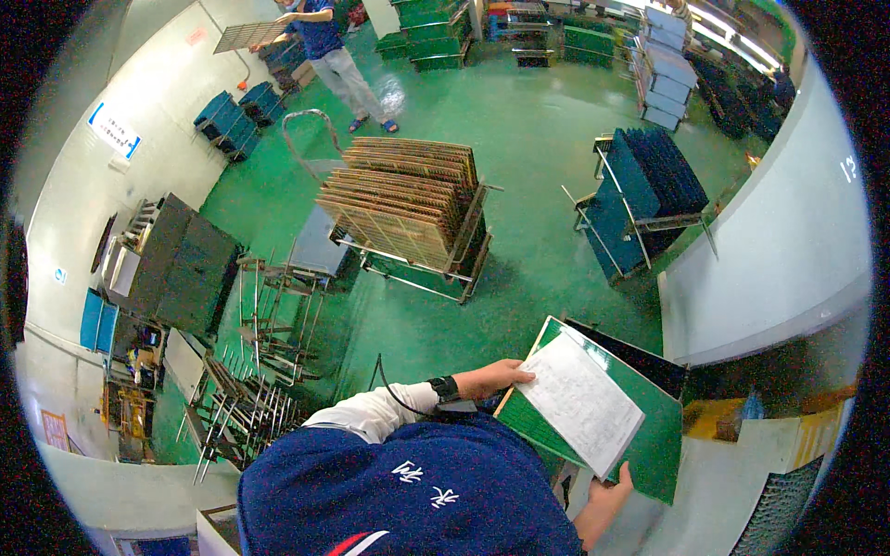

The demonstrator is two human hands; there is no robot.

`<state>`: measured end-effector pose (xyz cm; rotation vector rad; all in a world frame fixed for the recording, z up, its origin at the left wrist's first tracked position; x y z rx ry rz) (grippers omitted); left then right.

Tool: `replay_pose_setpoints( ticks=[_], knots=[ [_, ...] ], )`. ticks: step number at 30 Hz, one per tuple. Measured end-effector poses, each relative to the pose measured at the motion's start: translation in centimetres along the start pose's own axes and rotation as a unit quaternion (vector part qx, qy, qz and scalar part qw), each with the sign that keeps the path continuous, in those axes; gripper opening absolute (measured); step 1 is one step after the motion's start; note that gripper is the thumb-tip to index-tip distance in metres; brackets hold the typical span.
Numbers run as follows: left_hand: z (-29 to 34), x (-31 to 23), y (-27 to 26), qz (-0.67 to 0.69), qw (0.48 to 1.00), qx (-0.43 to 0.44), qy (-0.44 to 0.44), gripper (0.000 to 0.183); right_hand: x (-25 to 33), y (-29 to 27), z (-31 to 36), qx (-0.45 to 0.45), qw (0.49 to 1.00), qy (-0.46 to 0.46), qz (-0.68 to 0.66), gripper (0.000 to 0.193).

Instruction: The recorder sorts through stacks of blue and green plastic material sheets and moves them between machines and industrial storage racks.

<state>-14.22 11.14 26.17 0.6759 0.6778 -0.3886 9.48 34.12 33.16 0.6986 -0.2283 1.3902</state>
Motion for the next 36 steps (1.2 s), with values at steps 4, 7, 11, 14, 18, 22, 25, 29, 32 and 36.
replay_pose_setpoints(
  ticks=[4, 7, 11, 14, 18, 22, 25, 29, 32, 36],
  knots=[
    [-0.1, -1.4, -1.6, 0.016, 1.0, 0.021, 0.012, 0.039, -1.2, 2.2, 0.3, 0.022, 0.999, 0.002, -0.043, 0.033],
    [-0.6, -1.0, -2.8, 0.029, 1.0, 0.01, 0.006, 0.038, -2.1, 0.8, -2.7, 0.105, 0.994, -0.013, -0.035, 0.041],
    [-1.1, -1.0, -4.1, 0.032, 0.999, 0.006, 0.012, 0.038, -2.6, 2.8, -1.3, 0.069, 0.997, 0.003, -0.019, 0.04],
    [-0.7, -2.3, -3.9, 0.021, 1.0, 0.006, 0.02, 0.04, -2.5, 2.7, -2.9, 0.063, 0.998, 0.006, -0.019, 0.039],
    [-1.3, -2.5, -4.3, 0.026, 0.999, -0.018, 0.004, 0.038, -2.4, 4.4, -2.4, 0.037, 0.999, 0.004, -0.011, 0.035],
    [-1.0, -3.4, -5.3, 0.044, 0.999, -0.03, -0.003, 0.039, -3.1, 4.5, -3.7, 0.076, 0.997, 0.016, 0.011, 0.032],
    [-0.9, -3.9, -6.4, 0.045, 0.998, -0.04, -0.003, 0.038, -4.5, 4.5, -4.6, 0.064, 0.997, 0.046, 0.011, 0.032],
    [-0.9, -4.2, -8.0, 0.063, 0.997, -0.043, -0.002, 0.038, -6.2, 5.7, -3.6, 0.043, 0.998, 0.044, -0.001, 0.033],
    [-1.3, -3.8, -8.9, 0.048, 0.998, -0.043, 0.009, 0.039, -6.9, 5.7, -3.5, 0.061, 0.997, 0.037, 0.001, 0.034],
    [-0.9, -4.2, -8.8, 0.067, 0.997, -0.036, -0.008, 0.039, -7.2, 5.4, -3.4, 0.072, 0.996, 0.043, -0.013, 0.037]
  ],
)
Point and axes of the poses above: each hand's wrist, its own z-axis away from the middle knuckle, its own y-axis out of the palm, x = y × z, the point moved 1 cm from there along -z, towards the middle knuckle, and after that the axes turned 2 degrees about -x, right-handed, at the moved point
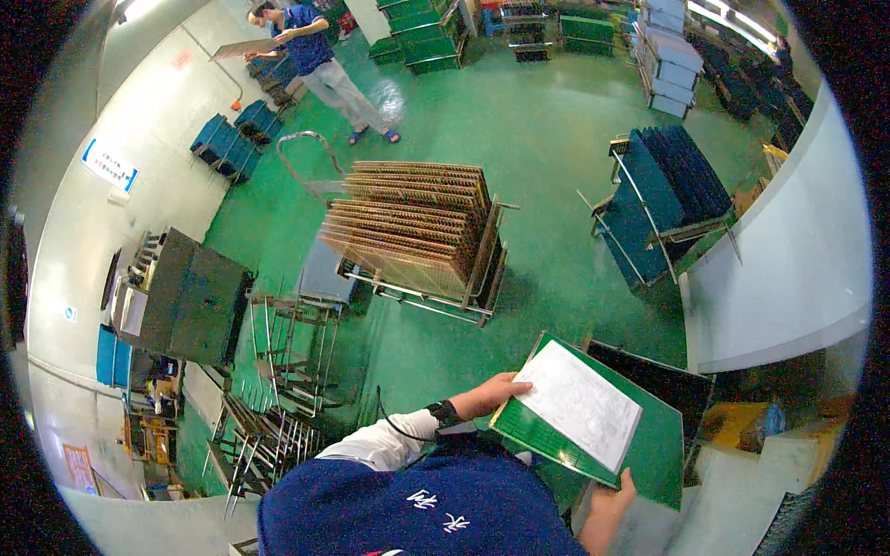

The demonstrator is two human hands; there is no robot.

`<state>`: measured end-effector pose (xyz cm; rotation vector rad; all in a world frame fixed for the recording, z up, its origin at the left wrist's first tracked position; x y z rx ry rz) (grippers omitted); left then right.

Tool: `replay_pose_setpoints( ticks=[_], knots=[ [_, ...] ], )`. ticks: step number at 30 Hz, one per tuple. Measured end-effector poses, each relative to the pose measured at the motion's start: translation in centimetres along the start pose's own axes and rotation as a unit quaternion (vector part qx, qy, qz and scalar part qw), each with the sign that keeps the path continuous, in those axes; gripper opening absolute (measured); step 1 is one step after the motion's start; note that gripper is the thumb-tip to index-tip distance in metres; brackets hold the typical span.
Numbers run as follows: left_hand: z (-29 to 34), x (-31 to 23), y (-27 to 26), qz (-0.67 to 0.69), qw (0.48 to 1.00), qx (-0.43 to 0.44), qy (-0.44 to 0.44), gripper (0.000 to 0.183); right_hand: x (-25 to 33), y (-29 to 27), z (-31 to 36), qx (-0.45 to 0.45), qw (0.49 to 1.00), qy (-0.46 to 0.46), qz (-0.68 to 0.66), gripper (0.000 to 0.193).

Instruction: The recorder sorts through stacks of blue and green plastic material sheets and moves them between machines and industrial storage racks.

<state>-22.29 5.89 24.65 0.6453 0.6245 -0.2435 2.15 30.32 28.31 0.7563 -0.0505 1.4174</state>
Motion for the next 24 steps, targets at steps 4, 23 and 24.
replay_pose_setpoints(
  ticks=[4, 23, 24],
  knots=[
    [-0.8, -0.3, -0.3, -0.01, 1.0, 0.013, 0.011, 0.038, -0.5, 1.0, 1.0, -0.015, 1.0, -0.01, -0.019, 0.036],
    [-1.0, -5.9, -1.9, -0.238, 0.97, 0.024, 0.035, 0.033, -1.7, 6.5, 7.8, -0.049, 0.781, -0.269, 0.562, 0.039],
    [-0.2, -7.2, 0.6, -0.267, 0.964, -0.002, 0.007, 0.032, -0.2, 9.4, 9.6, -0.09, 0.785, -0.159, 0.592, 0.037]
  ],
)
Point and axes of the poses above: each hand's wrist, its own z-axis away from the middle knuckle, its own y-axis out of the palm, x = y × z, the point moved 1 cm from there along -z, towards the middle knuckle, and after that the axes turned 2 degrees about -x, right-handed, at the moved point
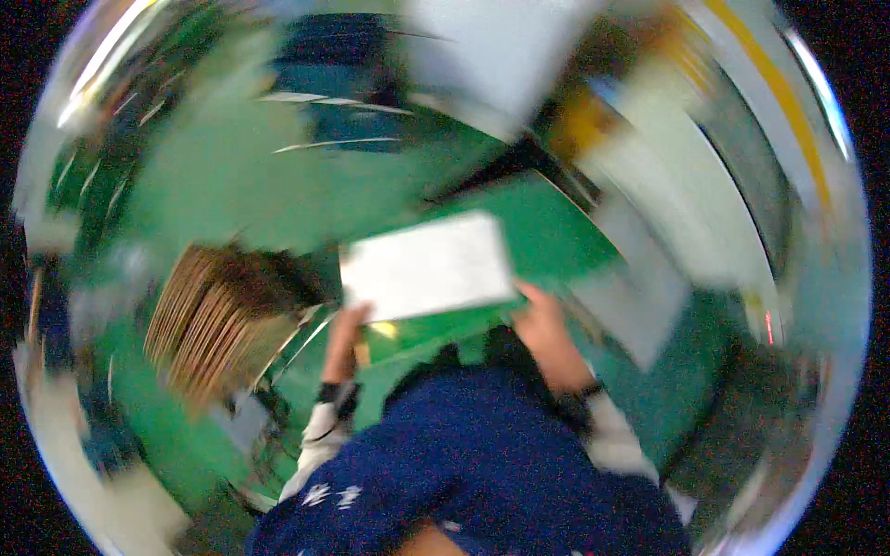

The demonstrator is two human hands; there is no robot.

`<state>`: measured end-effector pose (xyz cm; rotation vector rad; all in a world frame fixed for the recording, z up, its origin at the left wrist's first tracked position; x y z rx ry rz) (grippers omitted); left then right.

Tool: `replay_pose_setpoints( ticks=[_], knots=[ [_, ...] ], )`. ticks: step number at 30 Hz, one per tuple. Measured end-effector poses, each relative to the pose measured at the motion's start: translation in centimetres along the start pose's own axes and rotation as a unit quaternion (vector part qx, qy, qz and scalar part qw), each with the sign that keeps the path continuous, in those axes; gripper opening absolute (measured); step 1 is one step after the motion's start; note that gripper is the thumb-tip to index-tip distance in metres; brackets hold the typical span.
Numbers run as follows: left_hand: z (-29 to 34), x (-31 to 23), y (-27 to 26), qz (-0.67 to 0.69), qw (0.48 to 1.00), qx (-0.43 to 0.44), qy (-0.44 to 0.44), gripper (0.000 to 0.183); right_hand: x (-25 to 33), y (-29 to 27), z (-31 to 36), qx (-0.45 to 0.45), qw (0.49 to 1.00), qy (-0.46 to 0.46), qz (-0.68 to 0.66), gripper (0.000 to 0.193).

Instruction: The recorder sorts through stacks of blue and green plastic material sheets and moves them between machines and industrial storage racks.

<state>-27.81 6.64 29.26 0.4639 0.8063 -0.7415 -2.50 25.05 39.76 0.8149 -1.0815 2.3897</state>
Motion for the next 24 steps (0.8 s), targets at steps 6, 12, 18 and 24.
replay_pose_setpoints(
  ticks=[6, 12, 18, 24],
  knots=[
    [-1.1, 0.8, -0.4, 0.119, 0.991, 0.054, -0.033, 0.04, -5.5, 4.4, -3.1, -0.055, 0.704, 0.089, -0.703, 0.036],
    [-1.9, 0.8, -4.2, 0.055, 0.988, 0.084, -0.114, 0.05, -7.0, 7.9, -0.7, -0.001, 0.692, 0.072, -0.718, 0.042],
    [-1.7, -1.4, 0.4, 0.073, 0.982, 0.142, -0.098, 0.042, -6.4, 6.1, 0.5, -0.025, 0.674, 0.032, -0.737, 0.041],
    [-4.6, -0.4, -0.9, 0.08, 0.986, 0.142, -0.047, 0.038, -6.8, 3.5, 1.0, -0.042, 0.671, -0.002, -0.741, 0.042]
  ],
)
Point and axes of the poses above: each hand's wrist, its own z-axis away from the middle knuckle, its own y-axis out of the palm, x = y × z, the point moved 1 cm from there along -z, towards the middle knuckle, and after that the axes turned 2 degrees about -x, right-handed, at the moved point
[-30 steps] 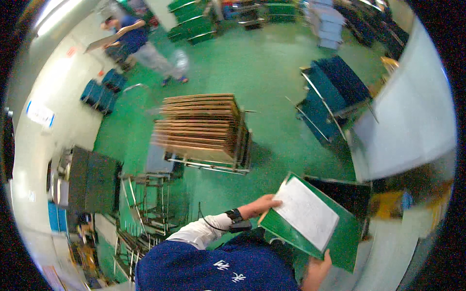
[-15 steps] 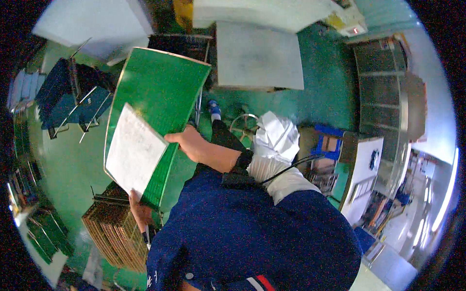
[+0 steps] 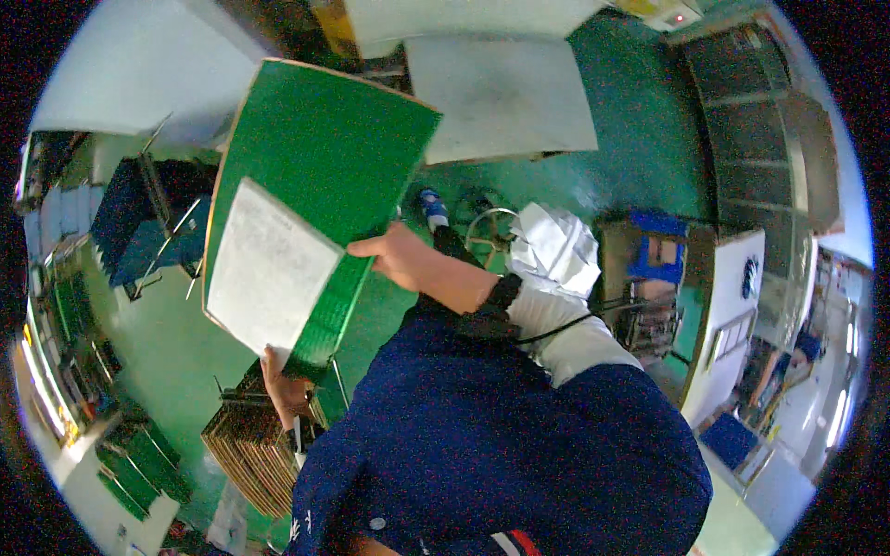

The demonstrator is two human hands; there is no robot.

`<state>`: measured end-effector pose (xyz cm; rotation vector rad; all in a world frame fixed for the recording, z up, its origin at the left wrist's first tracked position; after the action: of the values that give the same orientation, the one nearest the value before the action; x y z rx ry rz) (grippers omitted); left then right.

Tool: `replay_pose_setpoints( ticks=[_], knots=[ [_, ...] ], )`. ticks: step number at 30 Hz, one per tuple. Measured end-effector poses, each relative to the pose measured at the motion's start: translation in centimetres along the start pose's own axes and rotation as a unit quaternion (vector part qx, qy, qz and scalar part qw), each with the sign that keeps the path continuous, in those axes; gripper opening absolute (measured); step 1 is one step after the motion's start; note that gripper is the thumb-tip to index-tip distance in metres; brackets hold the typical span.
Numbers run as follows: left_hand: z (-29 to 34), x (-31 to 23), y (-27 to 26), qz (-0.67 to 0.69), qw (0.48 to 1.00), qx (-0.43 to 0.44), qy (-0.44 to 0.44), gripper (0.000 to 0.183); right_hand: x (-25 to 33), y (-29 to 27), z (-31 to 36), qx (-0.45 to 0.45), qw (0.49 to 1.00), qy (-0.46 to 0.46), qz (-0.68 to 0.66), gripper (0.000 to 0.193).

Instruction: The recorder sorts through stacks of blue and green plastic material sheets and moves them between machines and industrial storage racks.

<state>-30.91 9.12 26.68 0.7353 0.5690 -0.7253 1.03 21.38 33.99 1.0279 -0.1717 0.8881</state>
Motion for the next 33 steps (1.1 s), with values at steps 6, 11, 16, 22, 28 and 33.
replay_pose_setpoints(
  ticks=[6, 11, 16, 22, 28, 33],
  knots=[
    [1.4, 0.4, 2.1, 0.042, 0.999, -0.008, 0.021, 0.042, 2.4, -0.3, -0.8, 0.044, 0.998, 0.017, 0.043, 0.043],
    [2.9, 1.6, 1.5, 0.064, 0.994, -0.055, 0.064, 0.042, 2.2, 0.6, -0.8, 0.046, 0.996, 0.074, 0.03, 0.043],
    [4.2, 0.5, 3.4, 0.055, 0.993, -0.09, 0.044, 0.039, 2.2, 0.2, -1.7, 0.049, 0.994, 0.097, 0.024, 0.041],
    [3.6, 1.8, 2.1, 0.02, 0.99, -0.12, 0.072, 0.045, 2.7, 1.2, -1.4, 0.001, 0.993, 0.102, 0.055, 0.039],
    [3.2, 1.7, 2.6, -0.008, 0.994, -0.09, 0.059, 0.047, 2.1, -0.6, -0.7, -0.068, 0.986, 0.145, 0.051, 0.033],
    [2.6, 2.4, 2.4, -0.039, 0.993, -0.09, 0.063, 0.043, 1.9, -1.1, -2.2, -0.062, 0.987, 0.134, 0.061, 0.033]
  ],
)
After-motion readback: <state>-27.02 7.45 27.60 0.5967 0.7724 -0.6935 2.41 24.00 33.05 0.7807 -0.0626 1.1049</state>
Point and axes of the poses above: each hand's wrist, its own z-axis away from the middle knuckle, its own y-axis out of the palm, x = y × z, the point moved 1 cm from there along -z, towards the middle knuckle, and after that the axes turned 2 degrees about -x, right-handed, at the moved point
